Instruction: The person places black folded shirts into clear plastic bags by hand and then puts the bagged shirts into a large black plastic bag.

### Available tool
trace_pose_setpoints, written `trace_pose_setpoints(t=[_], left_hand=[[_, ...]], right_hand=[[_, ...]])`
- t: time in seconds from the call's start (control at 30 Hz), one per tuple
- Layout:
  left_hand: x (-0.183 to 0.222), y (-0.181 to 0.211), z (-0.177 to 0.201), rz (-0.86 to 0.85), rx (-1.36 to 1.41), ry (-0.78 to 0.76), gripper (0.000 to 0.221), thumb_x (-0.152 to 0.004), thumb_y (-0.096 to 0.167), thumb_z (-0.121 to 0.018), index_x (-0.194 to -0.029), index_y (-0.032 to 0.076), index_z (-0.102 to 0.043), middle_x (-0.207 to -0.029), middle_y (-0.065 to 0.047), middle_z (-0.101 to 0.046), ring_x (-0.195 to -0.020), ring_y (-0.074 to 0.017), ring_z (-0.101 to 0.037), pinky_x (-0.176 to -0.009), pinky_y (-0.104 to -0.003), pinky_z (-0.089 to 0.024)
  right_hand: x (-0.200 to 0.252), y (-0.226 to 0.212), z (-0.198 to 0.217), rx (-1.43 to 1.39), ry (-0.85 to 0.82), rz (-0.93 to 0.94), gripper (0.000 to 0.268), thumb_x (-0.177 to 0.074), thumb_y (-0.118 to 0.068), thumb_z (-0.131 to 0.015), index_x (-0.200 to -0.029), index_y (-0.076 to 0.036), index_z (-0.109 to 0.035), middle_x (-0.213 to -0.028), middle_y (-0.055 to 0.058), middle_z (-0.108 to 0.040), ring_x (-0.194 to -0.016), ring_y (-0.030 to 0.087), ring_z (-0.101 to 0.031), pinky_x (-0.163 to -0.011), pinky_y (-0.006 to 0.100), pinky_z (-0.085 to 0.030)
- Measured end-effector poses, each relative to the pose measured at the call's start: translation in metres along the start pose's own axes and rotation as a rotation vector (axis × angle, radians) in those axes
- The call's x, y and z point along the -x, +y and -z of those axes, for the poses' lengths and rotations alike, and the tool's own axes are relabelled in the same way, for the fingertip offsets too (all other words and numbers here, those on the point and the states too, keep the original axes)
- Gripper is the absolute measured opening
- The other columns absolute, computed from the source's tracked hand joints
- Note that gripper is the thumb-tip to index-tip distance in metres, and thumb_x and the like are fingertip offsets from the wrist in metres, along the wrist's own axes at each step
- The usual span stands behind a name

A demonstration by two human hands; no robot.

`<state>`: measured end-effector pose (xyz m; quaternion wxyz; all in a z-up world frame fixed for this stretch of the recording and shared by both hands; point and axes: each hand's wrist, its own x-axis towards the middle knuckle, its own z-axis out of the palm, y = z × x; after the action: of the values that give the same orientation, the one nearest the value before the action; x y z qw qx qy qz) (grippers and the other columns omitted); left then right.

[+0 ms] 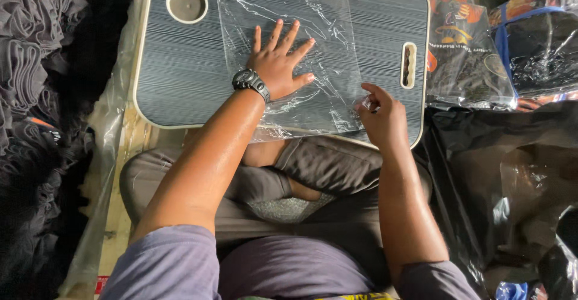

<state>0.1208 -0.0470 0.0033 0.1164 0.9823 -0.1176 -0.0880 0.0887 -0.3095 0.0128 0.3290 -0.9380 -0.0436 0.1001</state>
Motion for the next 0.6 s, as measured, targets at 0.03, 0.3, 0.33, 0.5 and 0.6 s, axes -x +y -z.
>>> trace_pose_setpoints(t=[0.03, 0.3, 0.33, 0.5, 0.6], left_hand=[[0.000, 0.000, -0.001, -0.005, 0.000, 0.016, 0.072, -0.087, 0.068, -0.031, -0.150, 0.034, -0.018, -0.158, -0.004, 0.000, -0.144, -0.0327, 0.004, -0.110, -0.063, 0.004], [0.001, -0.002, -0.004, -0.021, 0.033, 0.016, 0.071, -0.087, 0.067, -0.032, -0.149, 0.034, -0.019, -0.157, -0.004, 0.000, -0.143, -0.0330, 0.004, -0.110, -0.063, 0.004], [0.000, -0.004, -0.006, -0.026, 0.032, 0.045, 0.072, -0.087, 0.067, -0.033, -0.149, 0.034, -0.020, -0.157, -0.004, -0.002, -0.143, -0.0332, 0.003, -0.110, -0.063, 0.004], [-0.010, 0.003, -0.009, 0.015, 0.135, 0.128, 0.071, -0.092, 0.064, -0.030, -0.151, 0.027, -0.016, -0.156, -0.013, -0.005, -0.143, -0.0372, -0.004, -0.110, -0.063, -0.002], [-0.014, 0.026, -0.012, -0.060, 0.916, 0.719, 0.062, -0.097, 0.053, -0.034, -0.139, 0.008, -0.040, -0.143, -0.019, -0.040, -0.137, -0.0318, -0.034, -0.114, -0.045, -0.029]], right_hand=[[-0.001, 0.002, -0.003, 0.005, 0.066, 0.004, 0.040, -0.080, -0.014, -0.060, -0.119, -0.014, -0.066, -0.081, 0.000, -0.061, -0.071, 0.016, -0.056, -0.070, 0.031, -0.042], [0.000, 0.015, -0.003, 0.001, 0.163, 0.026, 0.019, -0.083, -0.026, -0.075, -0.092, -0.010, -0.071, -0.078, 0.001, -0.069, -0.070, 0.012, -0.061, -0.066, 0.028, -0.046], [-0.002, 0.017, -0.004, -0.160, 0.155, -0.015, 0.012, -0.082, -0.016, -0.072, -0.093, -0.010, -0.069, -0.076, -0.001, -0.064, -0.068, 0.008, -0.057, -0.064, 0.024, -0.045], [-0.010, -0.007, 0.009, -0.907, 0.195, 0.069, 0.012, -0.084, -0.001, -0.062, -0.095, -0.004, -0.065, -0.077, 0.003, -0.060, -0.072, 0.009, -0.059, -0.071, 0.023, -0.049], [-0.002, -0.061, 0.043, -0.857, 0.382, 0.430, 0.008, -0.092, -0.008, -0.064, -0.095, -0.005, -0.058, -0.087, 0.010, -0.066, -0.092, 0.020, -0.069, -0.091, 0.035, -0.056]])
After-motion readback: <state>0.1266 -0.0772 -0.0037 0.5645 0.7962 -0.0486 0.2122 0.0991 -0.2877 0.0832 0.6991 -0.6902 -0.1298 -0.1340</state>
